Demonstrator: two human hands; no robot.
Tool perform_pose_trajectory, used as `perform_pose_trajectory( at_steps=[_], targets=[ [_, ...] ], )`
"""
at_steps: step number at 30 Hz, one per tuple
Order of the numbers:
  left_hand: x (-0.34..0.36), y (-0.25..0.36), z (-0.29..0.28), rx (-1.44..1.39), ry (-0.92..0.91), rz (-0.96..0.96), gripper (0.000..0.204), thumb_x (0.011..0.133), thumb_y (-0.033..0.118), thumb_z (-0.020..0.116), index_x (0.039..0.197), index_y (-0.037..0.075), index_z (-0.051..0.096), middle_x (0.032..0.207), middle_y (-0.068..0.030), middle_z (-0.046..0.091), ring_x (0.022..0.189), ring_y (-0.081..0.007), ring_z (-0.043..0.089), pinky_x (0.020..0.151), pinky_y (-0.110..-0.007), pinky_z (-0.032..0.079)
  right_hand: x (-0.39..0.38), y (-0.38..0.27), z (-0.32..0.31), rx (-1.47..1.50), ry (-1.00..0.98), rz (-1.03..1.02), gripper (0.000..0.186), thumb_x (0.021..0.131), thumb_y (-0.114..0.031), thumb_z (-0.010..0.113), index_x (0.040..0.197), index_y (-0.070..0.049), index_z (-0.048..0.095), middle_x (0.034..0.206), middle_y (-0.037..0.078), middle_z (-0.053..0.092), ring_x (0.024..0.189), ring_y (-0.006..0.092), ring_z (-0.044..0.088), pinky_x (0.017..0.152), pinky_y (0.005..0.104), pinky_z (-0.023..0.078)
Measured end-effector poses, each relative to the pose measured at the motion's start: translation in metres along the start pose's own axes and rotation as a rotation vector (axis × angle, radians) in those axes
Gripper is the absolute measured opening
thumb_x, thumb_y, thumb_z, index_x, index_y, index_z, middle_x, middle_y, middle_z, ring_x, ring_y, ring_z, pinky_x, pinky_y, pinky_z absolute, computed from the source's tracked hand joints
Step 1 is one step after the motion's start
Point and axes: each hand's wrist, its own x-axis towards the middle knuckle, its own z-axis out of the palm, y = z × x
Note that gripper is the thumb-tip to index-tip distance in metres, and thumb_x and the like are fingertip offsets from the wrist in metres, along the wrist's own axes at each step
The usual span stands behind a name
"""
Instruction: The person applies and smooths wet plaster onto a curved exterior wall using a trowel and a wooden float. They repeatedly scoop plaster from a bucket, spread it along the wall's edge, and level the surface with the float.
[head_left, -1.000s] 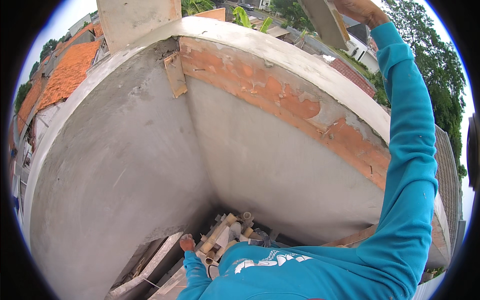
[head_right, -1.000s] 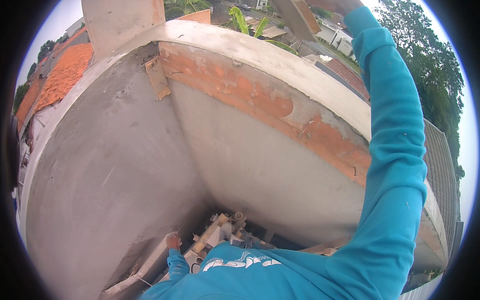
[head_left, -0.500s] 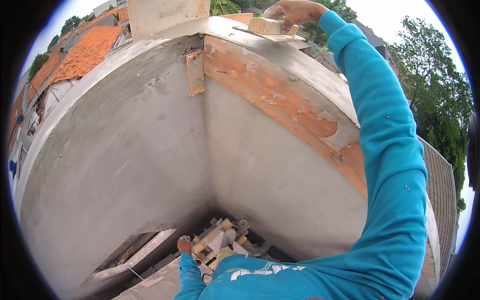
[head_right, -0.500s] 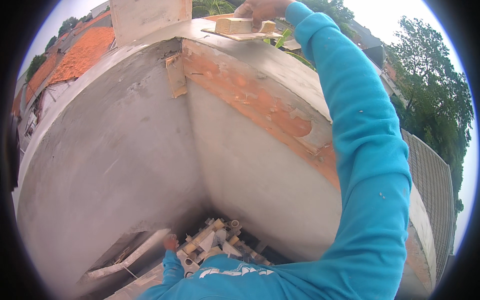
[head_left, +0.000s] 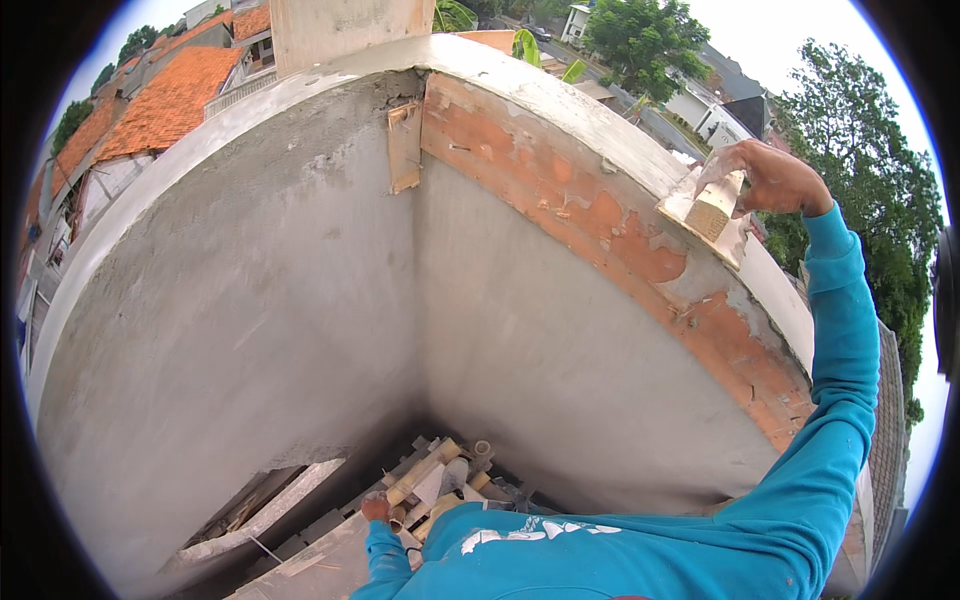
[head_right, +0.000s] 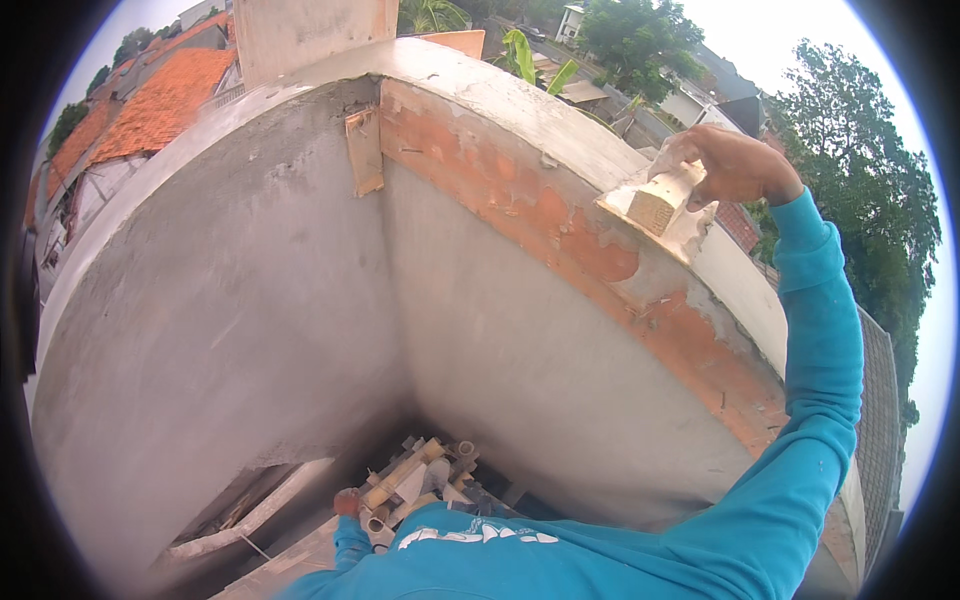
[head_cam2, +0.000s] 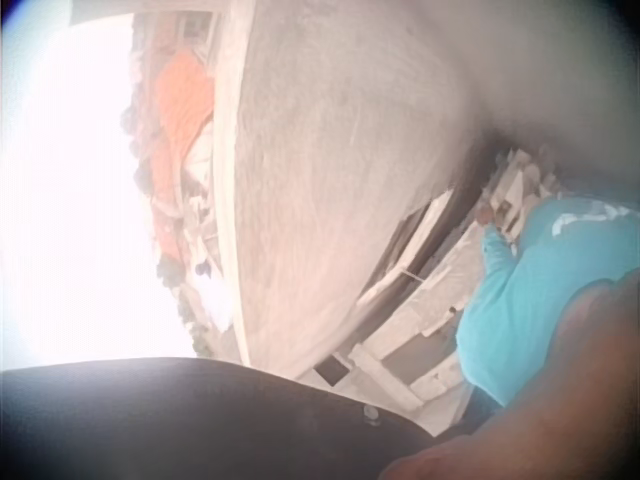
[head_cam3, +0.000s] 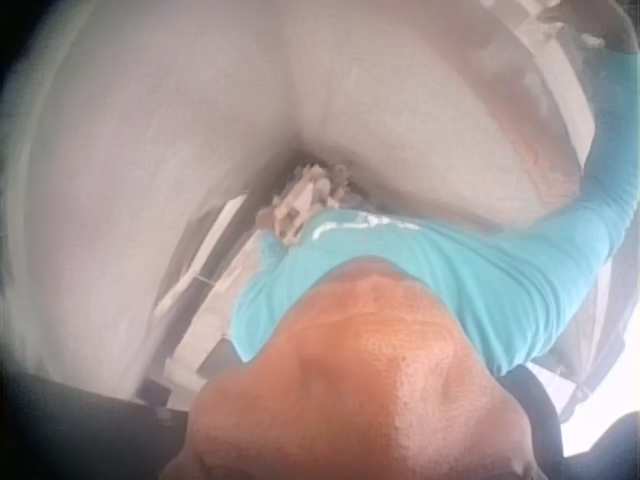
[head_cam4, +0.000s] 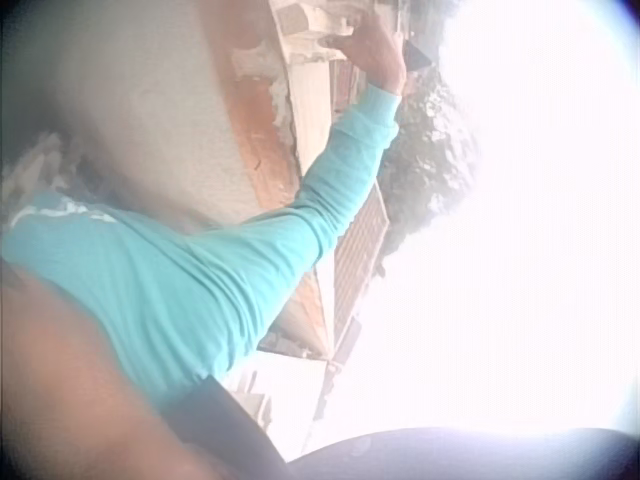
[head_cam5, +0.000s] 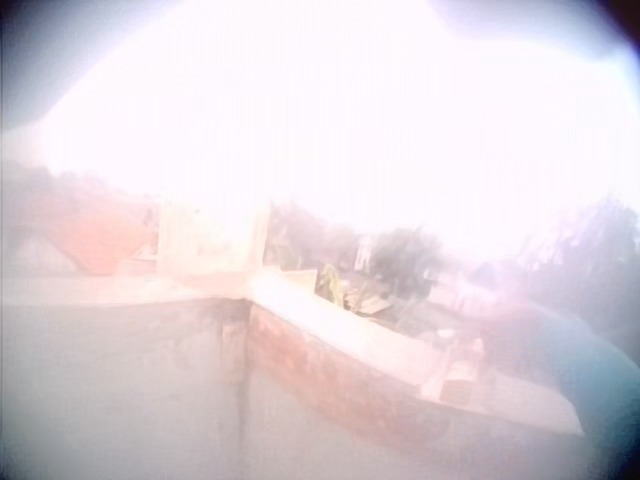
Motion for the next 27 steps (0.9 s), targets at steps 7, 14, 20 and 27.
perform_pose_trajectory(
  at_steps=[7, 14, 20, 27],
  targets=[
    [0.099, -0.011, 0.015, 0.044, -0.092, 0.013, 0.036, 0.082, 0.027, 0.071, 0.097, -0.006, 0.070, 0.096, -0.0259, 0.070, 0.089, -0.0398, 0.068, 0.083, -0.045, 0.053, 0.091, -0.010, -0.041, 0.433, -0.037, -0.050, 0.064, 0.066, -0.001, 0.077, 0.128, -0.007, 0.063, 0.121, 0.010, 0.067, 0.115, 0.0256, 0.061, 0.107, 0.0367, 0.044],
    [0.108, -0.013, 0.002, -0.496, 0.013, -0.223, 0.034, 0.083, 0.021, 0.071, 0.100, -0.008, 0.068, 0.098, -0.0228, 0.071, 0.094, -0.0374, 0.069, 0.085, -0.043, 0.053, 0.264, -0.066, -0.048, 0.007, 0.024, -0.255, 0.041, 0.075, -0.011, 0.067, 0.116, -0.008, 0.070, 0.110, 0.012, 0.070, 0.100, 0.0221, 0.064, 0.088, 0.0356, 0.050],
    [0.035, -0.042, -0.021, -0.019, 0.006, 0.035, 0.020, 0.094, 0.021, 0.050, 0.097, 0.009, 0.067, 0.074, -0.0076, 0.064, 0.064, -0.0262, 0.065, 0.045, -0.043, 0.048, 0.346, -0.073, -0.033, 0.133, 0.073, -0.428, 0.031, 0.079, -0.012, 0.066, 0.109, -0.007, 0.070, 0.102, 0.010, 0.071, 0.092, 0.0212, 0.063, 0.082, 0.0361, 0.049],
    [0.022, -0.051, -0.002, -0.327, 0.026, -0.262, 0.016, 0.095, 0.016, 0.051, 0.093, 0.008, 0.065, 0.073, -0.0075, 0.061, 0.057, -0.0222, 0.061, 0.041, -0.035, 0.045, 0.375, -0.040, -0.017, 0.276, 0.052, -0.584, 0.020, 0.082, -0.013, 0.065, 0.100, -0.006, 0.072, 0.093, 0.008, 0.071, 0.083, 0.0201, 0.061, 0.076, 0.0367, 0.049]
  ],
)
